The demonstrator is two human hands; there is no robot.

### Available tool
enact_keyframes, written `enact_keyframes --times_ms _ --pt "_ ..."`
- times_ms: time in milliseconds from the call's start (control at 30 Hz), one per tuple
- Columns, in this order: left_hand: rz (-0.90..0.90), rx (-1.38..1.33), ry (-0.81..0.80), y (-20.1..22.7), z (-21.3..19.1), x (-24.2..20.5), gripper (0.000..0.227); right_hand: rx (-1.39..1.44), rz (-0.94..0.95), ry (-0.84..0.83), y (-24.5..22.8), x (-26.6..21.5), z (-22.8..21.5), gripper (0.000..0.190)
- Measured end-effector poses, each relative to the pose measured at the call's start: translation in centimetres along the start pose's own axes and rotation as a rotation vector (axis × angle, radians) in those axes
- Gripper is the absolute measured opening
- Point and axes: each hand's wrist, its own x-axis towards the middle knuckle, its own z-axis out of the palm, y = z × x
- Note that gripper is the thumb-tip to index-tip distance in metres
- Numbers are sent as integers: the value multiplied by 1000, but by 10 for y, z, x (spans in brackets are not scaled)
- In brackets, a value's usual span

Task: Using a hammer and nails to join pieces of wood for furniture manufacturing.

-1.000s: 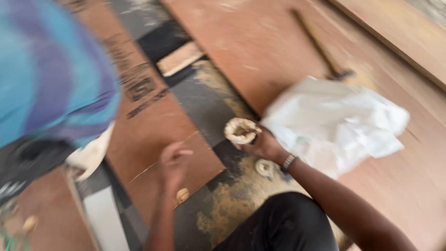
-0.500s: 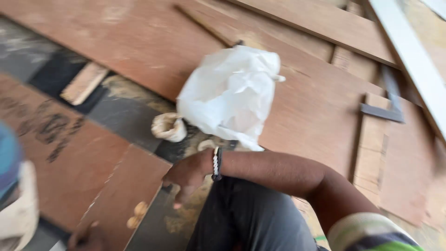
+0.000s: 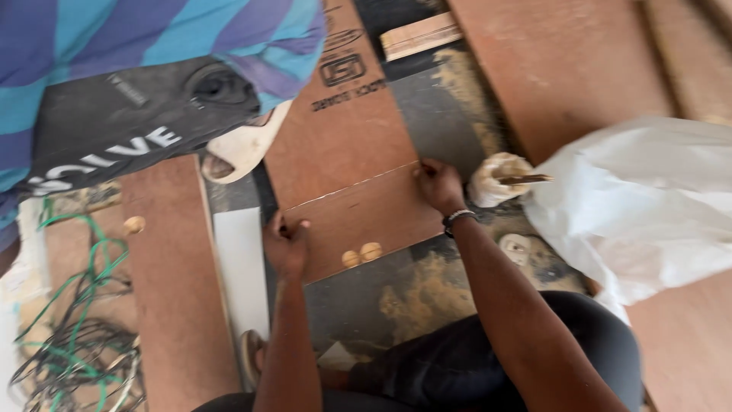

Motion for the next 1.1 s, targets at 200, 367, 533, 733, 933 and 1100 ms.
enact_keyframes --times_ms 200,367,533,733,933,1100 --pt "-98 3 15 39 -9 -5 58 51 113 -51 -21 3 -6 25" --pt "-237 32 -11 53 -13 -5 56 56 139 -38 -19 -1 -4 24" --pt "-261 22 -41 47 -12 -1 56 24 133 -6 -28 1 -2 24" --pt "-44 102 -9 2 1 -3 54 -171 24 109 29 9 33 18" --pt "466 461 -170 104 35 -24 75 -48 -213 -595 -229 28 -137 64" --pt "372 958 -915 191 57 -16 164 357 -394 -119 -224 95 -303 31"
